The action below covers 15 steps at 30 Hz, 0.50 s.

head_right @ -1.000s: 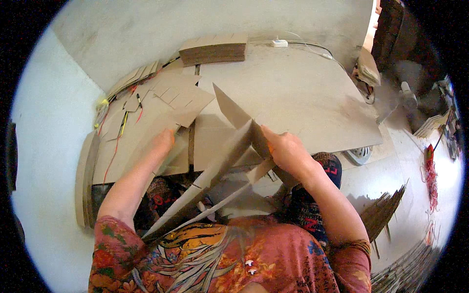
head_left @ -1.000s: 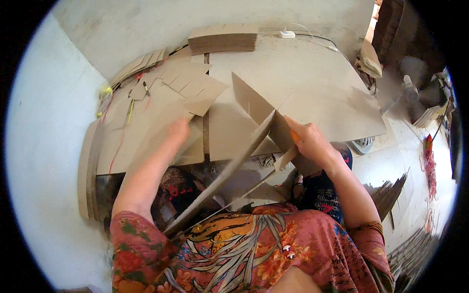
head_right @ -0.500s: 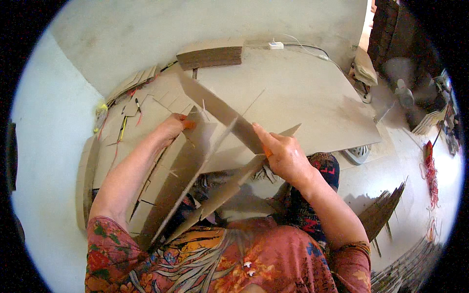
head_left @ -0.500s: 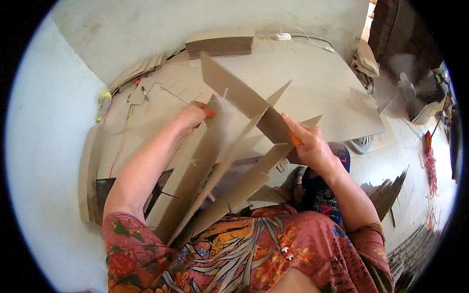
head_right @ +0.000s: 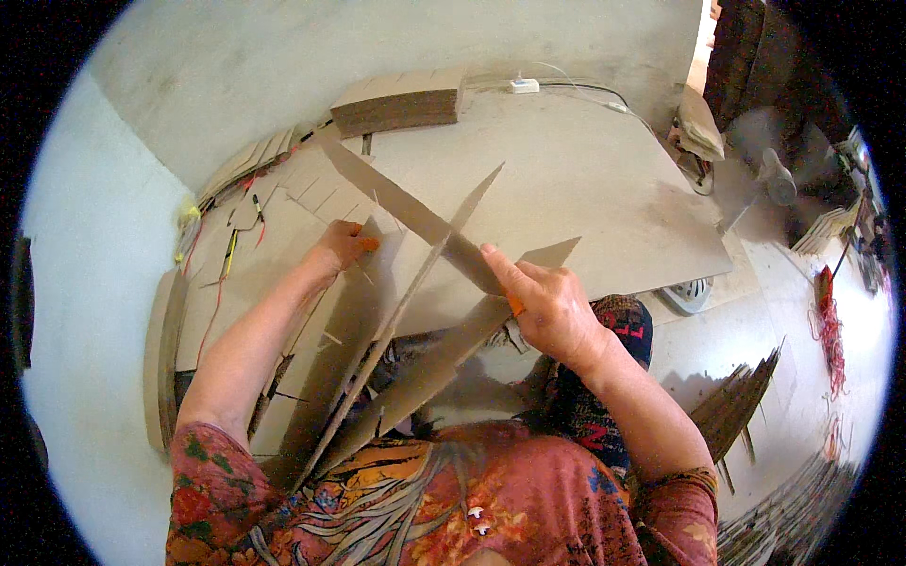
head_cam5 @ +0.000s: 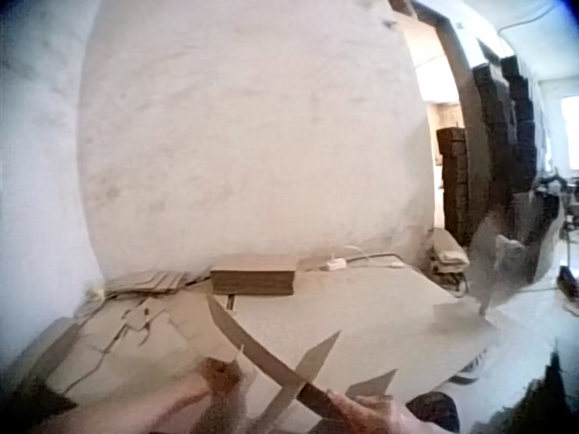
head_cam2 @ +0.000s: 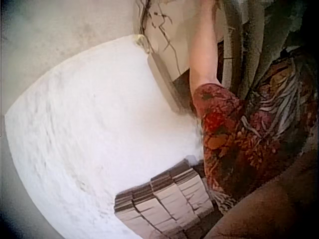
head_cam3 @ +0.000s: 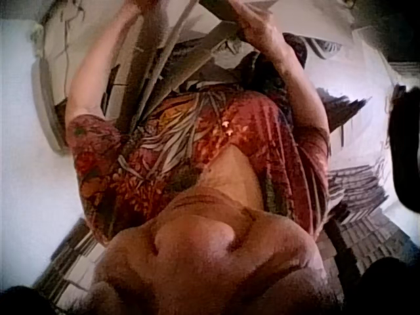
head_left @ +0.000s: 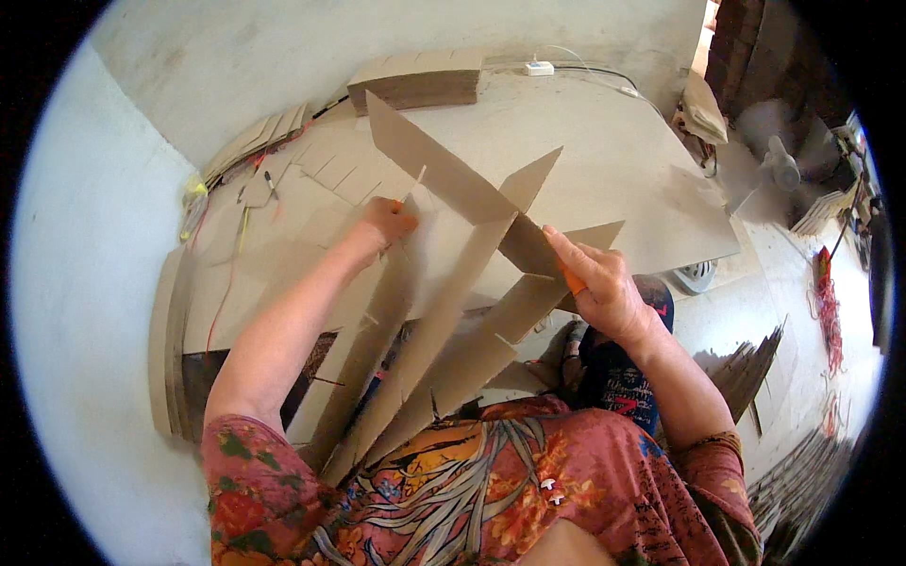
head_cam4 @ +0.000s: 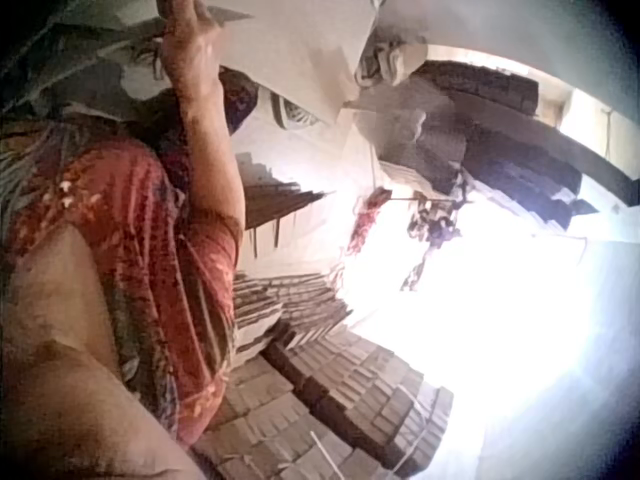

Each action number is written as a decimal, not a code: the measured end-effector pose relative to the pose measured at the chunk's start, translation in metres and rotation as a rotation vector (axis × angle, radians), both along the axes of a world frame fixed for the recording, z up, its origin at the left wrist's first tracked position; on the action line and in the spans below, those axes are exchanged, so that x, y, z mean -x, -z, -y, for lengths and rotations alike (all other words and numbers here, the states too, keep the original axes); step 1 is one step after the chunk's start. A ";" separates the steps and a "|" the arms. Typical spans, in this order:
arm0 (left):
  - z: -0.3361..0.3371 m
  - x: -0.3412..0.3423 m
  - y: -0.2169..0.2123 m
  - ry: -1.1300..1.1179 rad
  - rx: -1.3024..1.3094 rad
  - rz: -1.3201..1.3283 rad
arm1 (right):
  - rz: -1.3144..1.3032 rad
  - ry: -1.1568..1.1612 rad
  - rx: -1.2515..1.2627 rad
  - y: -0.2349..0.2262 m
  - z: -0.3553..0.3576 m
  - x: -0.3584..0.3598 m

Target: The person assembles pre-cut cardboard dividers by folding and interlocking them into a grid-like structure. They repeatedly pick up flat pieces, fold along scored lines, and insert them into the growing assembly, occasionally adjusting alignment.

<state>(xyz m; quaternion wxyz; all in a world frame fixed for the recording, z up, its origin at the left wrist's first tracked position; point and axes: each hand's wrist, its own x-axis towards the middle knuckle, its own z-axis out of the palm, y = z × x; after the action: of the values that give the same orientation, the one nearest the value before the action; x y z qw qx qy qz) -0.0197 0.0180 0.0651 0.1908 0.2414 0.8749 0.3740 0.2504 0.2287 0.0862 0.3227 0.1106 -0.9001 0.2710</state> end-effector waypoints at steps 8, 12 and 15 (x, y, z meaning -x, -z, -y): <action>0.004 -0.009 0.003 0.043 -0.172 0.238 | 0.215 0.001 0.083 0.014 -0.003 0.006; -0.015 -0.034 -0.027 0.100 -0.020 0.024 | 0.428 0.025 0.094 0.007 -0.009 0.012; -0.036 -0.048 -0.062 0.128 -0.099 0.123 | 0.375 0.063 0.134 0.009 -0.017 0.016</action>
<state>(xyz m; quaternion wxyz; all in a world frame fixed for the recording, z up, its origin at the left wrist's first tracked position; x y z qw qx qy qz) 0.0280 0.0542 0.1268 0.2556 0.2824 0.8247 0.4182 0.2347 0.2456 0.0770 0.1644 0.0084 -0.9274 0.3358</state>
